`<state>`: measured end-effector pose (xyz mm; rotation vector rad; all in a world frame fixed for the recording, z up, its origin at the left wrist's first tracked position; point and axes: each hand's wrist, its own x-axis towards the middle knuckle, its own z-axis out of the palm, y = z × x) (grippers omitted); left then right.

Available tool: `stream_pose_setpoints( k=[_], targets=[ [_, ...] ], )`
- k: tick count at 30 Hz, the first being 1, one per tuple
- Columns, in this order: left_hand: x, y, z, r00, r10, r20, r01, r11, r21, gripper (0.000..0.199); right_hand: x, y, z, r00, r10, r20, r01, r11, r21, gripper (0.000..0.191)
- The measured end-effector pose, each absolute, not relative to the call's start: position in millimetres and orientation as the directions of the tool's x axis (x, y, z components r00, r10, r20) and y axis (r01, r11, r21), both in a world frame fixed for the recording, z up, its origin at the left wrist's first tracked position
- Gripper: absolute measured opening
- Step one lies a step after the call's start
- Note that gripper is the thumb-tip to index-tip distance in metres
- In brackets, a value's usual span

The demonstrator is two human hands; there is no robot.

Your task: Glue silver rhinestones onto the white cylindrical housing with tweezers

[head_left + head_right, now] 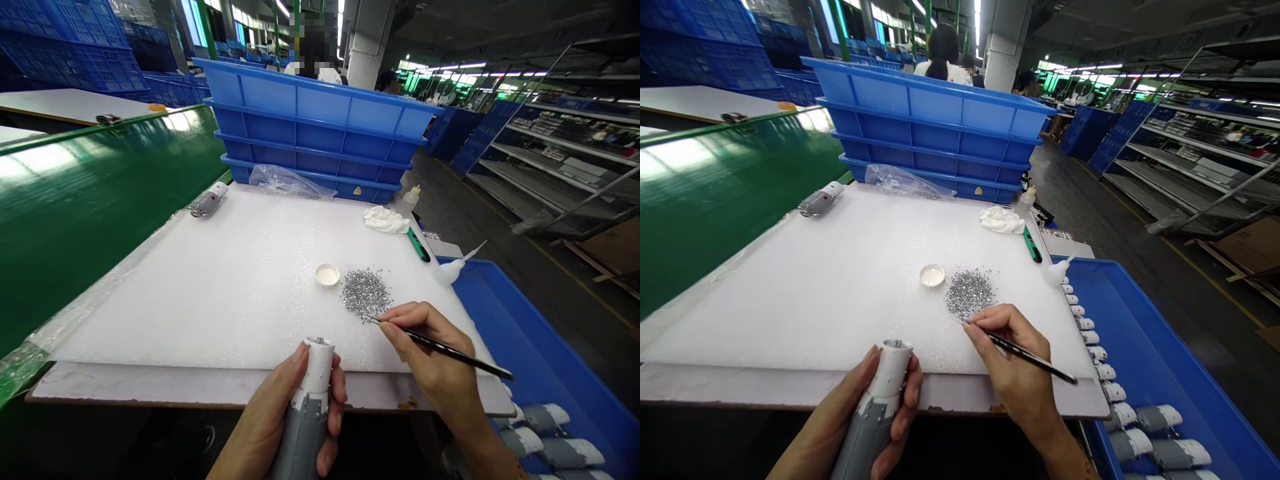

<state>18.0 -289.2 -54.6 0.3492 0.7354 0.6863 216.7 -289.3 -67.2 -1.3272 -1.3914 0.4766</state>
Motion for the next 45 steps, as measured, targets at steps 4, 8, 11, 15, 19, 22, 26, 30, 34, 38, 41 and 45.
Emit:
stream_pose_setpoints(
  k=[4,8,11,15,19,22,26,30,34,38,41,45],
  targets=[
    [17.3,-287.1,-53.9,0.492,0.764,-0.418,-0.468,0.637,0.613,0.035,223.5,-276.5,-85.5,0.200,0.891,0.407,0.479,0.274,-0.834,0.014],
    [18.2,-287.1,-50.4,0.421,0.778,-0.467,-0.408,0.622,0.669,0.027,221.7,-272.2,-93.2,0.141,0.886,0.441,0.542,0.304,-0.784,0.013],
    [19.0,-286.3,-49.6,0.380,0.775,-0.505,-0.372,0.628,0.683,0.024,221.7,-272.5,-94.5,0.059,0.864,0.499,0.594,0.372,-0.713,0.012],
    [19.4,-283.7,-50.4,0.368,0.770,-0.522,-0.379,0.637,0.672,0.023,222.1,-273.9,-94.3,-0.097,0.807,0.582,0.628,0.504,-0.594,0.013],
    [20.4,-281.9,-50.5,0.353,0.762,-0.542,-0.395,0.647,0.652,0.024,220.0,-273.3,-93.0,-0.154,0.759,0.633,0.644,0.563,-0.518,0.015],
    [21.1,-281.8,-50.6,0.339,0.769,-0.543,-0.399,0.640,0.657,0.026,217.8,-271.8,-91.1,-0.157,0.752,0.640,0.654,0.565,-0.503,0.016],
    [21.6,-282.0,-51.8,0.339,0.772,-0.538,-0.388,0.635,0.668,0.028,217.2,-271.5,-91.1,-0.128,0.769,0.626,0.650,0.542,-0.533,0.016],
    [23.4,-281.9,-52.2,0.338,0.782,-0.524,-0.343,0.621,0.705,0.031,218.0,-276.6,-89.8,-0.020,0.815,0.579,0.627,0.461,-0.628,0.014],
    [29.6,-282.3,-51.9,0.299,0.812,-0.501,-0.356,0.582,0.731,0.031,212.0,-289.0,-78.5,0.085,0.836,0.541,0.555,0.412,-0.723,0.015],
    [37.7,-281.2,-52.1,0.333,0.817,-0.471,-0.407,0.576,0.709,0.026,200.3,-302.6,-66.3,0.098,0.835,0.541,0.431,0.454,-0.779,0.018],
    [41.2,-279.8,-51.9,0.363,0.786,-0.500,-0.499,0.618,0.608,0.026,195.3,-308.3,-64.2,0.039,0.805,0.591,0.373,0.537,-0.756,0.027],
    [41.8,-280.8,-52.6,0.423,0.726,-0.543,-0.576,0.678,0.457,0.028,195.2,-314.8,-66.8,-0.080,0.781,0.620,0.381,0.599,-0.704,0.041]
  ],
)
